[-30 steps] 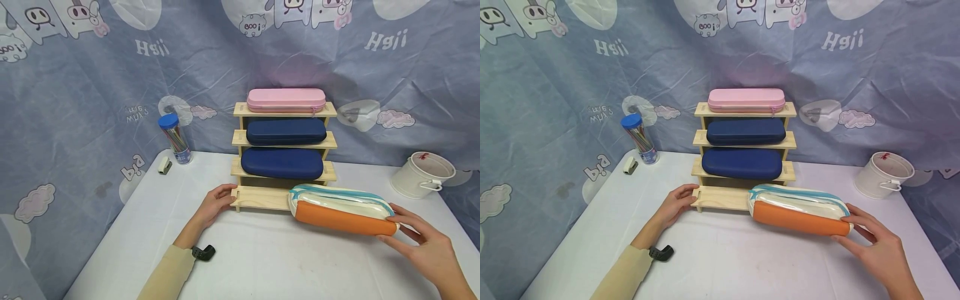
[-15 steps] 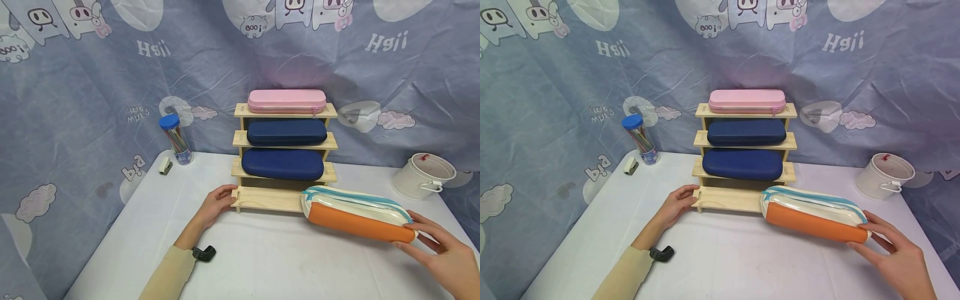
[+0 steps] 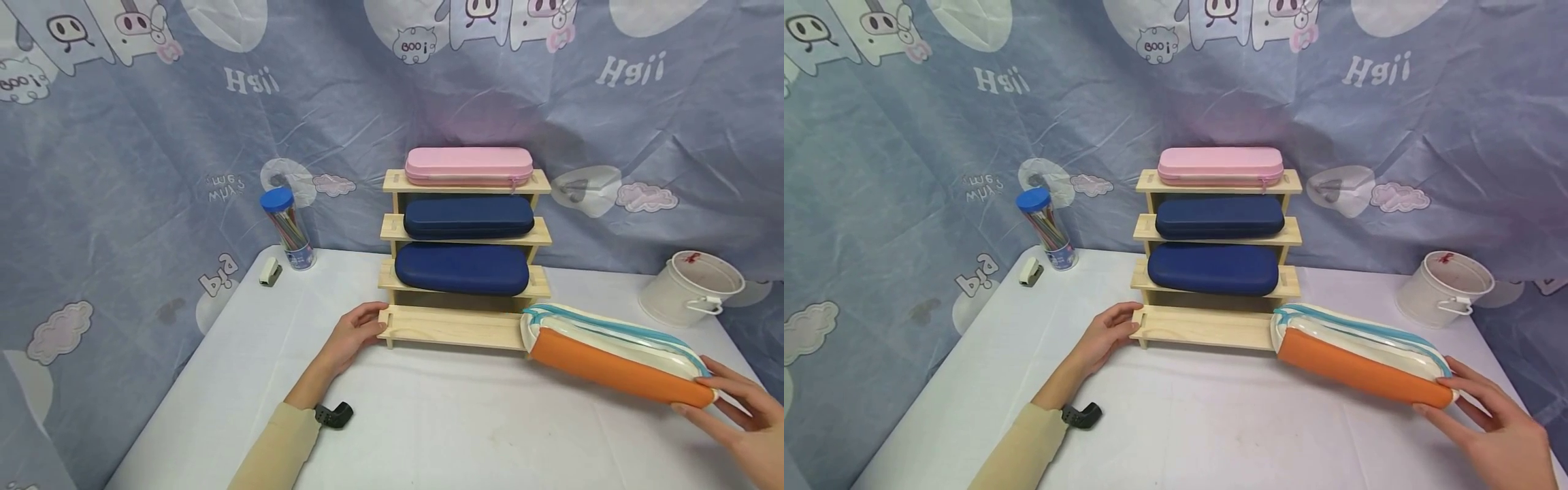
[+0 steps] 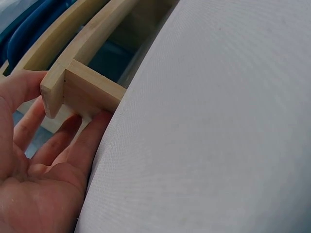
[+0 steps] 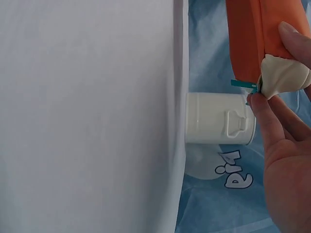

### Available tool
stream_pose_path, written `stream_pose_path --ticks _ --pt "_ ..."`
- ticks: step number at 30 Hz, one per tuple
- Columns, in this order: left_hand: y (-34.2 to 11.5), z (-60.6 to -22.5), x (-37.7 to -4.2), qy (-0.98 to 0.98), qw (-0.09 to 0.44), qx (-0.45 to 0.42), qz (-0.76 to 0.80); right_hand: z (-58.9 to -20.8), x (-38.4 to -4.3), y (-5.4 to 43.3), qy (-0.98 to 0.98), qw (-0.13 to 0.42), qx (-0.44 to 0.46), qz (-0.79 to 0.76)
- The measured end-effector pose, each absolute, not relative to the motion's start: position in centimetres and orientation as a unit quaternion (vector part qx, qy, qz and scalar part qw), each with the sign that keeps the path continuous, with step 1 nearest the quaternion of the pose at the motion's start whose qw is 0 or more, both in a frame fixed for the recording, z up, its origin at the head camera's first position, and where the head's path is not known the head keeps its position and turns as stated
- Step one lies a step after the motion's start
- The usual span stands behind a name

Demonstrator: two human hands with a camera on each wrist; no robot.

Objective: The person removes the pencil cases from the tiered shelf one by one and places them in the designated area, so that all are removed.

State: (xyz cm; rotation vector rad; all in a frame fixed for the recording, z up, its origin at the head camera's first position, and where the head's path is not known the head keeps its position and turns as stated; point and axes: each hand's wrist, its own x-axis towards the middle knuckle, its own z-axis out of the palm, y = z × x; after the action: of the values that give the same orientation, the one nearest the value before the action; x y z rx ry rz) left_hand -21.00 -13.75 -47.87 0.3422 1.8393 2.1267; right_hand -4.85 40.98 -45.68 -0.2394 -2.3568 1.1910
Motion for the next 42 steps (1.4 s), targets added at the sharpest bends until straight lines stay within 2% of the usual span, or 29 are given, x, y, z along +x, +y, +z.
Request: stream_pose_path --ticks 12,19,28,37,42 --pt "-13.9 -48.2 -21.1 0.642 0.153 0.121 0.741 -46.2 -4.9 42.8 -0.847 0.249 -0.179 0.434" --pt "-13.9 -48.1 -21.1 0.639 0.161 0.121 0.742 -47.0 -5.6 43.6 -0.854 0.224 -0.246 0.4" --pt "-13.9 -47.9 -21.0 0.646 0.161 0.119 0.737 -48.4 -6.4 44.5 -0.875 0.209 -0.223 0.376" --pt "-13.9 -48.7 -21.3 0.644 0.159 0.119 0.739 -51.7 -6.8 46.9 -0.908 0.167 -0.162 0.347" --pt "-14.0 -50.5 -22.1 0.636 0.142 0.12 0.749 -50.6 -6.7 46.3 -0.922 0.122 -0.14 0.339"
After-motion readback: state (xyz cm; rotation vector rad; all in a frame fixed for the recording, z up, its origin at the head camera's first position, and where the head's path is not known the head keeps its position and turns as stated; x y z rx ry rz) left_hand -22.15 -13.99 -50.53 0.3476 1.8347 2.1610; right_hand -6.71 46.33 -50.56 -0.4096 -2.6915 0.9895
